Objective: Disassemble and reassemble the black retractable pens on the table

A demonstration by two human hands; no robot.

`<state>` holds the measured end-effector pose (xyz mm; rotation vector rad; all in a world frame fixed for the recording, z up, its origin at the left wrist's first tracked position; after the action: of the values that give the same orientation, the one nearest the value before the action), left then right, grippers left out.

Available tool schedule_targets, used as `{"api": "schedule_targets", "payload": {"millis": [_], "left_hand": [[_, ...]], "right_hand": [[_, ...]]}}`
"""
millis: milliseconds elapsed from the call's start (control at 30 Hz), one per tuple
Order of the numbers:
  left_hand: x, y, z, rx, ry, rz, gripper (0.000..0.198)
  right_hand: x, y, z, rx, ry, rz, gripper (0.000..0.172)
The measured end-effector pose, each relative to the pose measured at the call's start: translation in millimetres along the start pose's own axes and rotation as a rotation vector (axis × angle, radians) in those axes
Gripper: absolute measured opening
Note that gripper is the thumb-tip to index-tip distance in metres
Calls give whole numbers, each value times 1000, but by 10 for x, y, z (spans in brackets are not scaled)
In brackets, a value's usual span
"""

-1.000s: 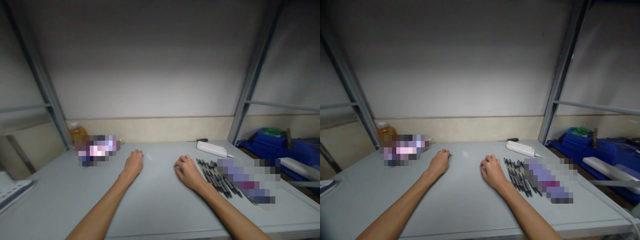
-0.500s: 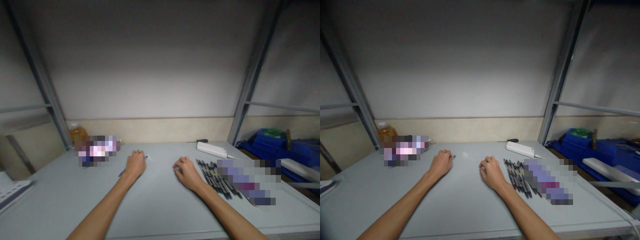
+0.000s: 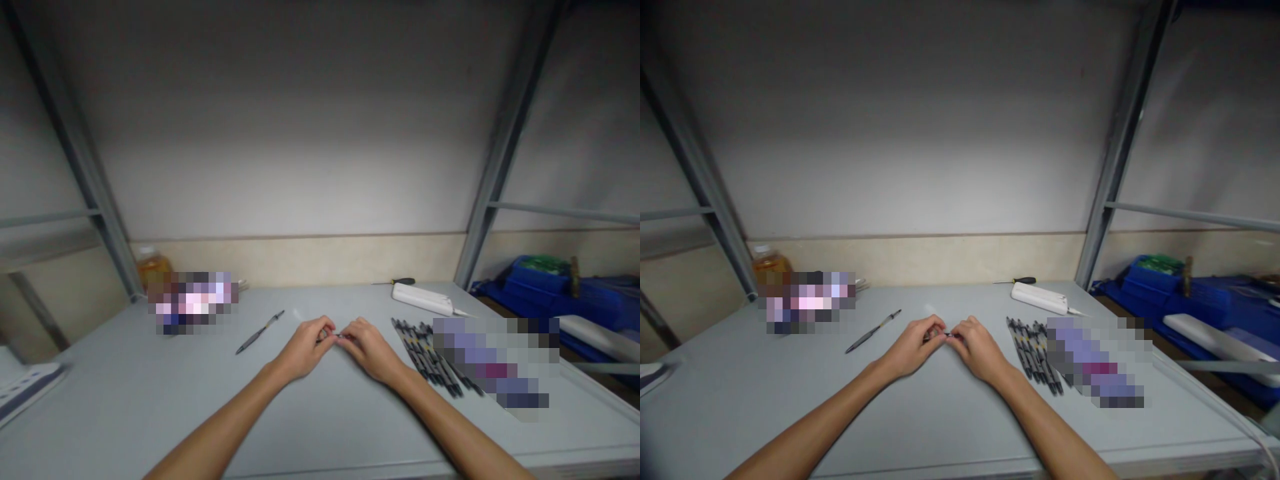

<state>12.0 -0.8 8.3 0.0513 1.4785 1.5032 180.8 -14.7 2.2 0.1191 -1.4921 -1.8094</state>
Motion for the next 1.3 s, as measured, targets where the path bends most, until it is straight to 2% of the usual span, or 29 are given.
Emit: {"api": "schedule_targets", "payload": {"millis": [167, 267, 333, 433, 500, 567, 633, 700, 800, 1000, 1100, 1200, 1300], "left_hand": [[113, 121, -20, 4, -30, 292, 20], [119, 159, -21, 16, -49, 547, 22], [74, 142, -20, 26, -64, 703, 22], [-53, 62, -14, 36, -119, 881, 20], [-144, -5, -7, 55, -152, 932, 16], [-213, -58, 1, 77, -166, 949, 10], [-248, -88, 8, 66, -148, 963, 14], [-244, -104, 16, 42, -107, 970, 18], [-193, -130, 34, 46, -24, 949, 15], [-125, -170, 47, 189, 195, 839, 22], [-133, -168, 33, 188, 291, 793, 25], [-135, -175, 16, 172, 316, 751, 23], [-131, -167, 3, 152, 256, 695, 18]], "right_hand": [[-80, 81, 16, -100, -181, 48, 31], [-102, 105, 12, -22, -244, 97, 35], [-84, 97, 3, 0, -225, 94, 26], [2, 59, 0, 6, -181, -8, 33], [72, 26, 13, 90, -225, -135, 24], [121, 8, 31, 156, -347, -245, 26], [144, 7, 49, 167, -449, -299, 31], [151, 9, 61, 168, -490, -315, 31], [169, -7, 67, 190, -474, -355, 31], [261, -77, 65, 228, -365, -482, 32], [276, -77, 75, 223, -328, -531, 37], [268, -53, 86, 215, -302, -554, 41], [244, -23, 85, 225, -312, -559, 35]]}}
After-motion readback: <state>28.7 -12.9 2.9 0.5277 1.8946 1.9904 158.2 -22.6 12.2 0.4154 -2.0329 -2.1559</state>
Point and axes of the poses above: each hand's wrist, its own z-axis towards the middle knuckle, its own y-axis out of the back of the hand, x = y × z, the point moved 1 cm from there along z, towards the middle knuckle, and after that the axes turned 10 degrees about x, right-handed, at the moved point
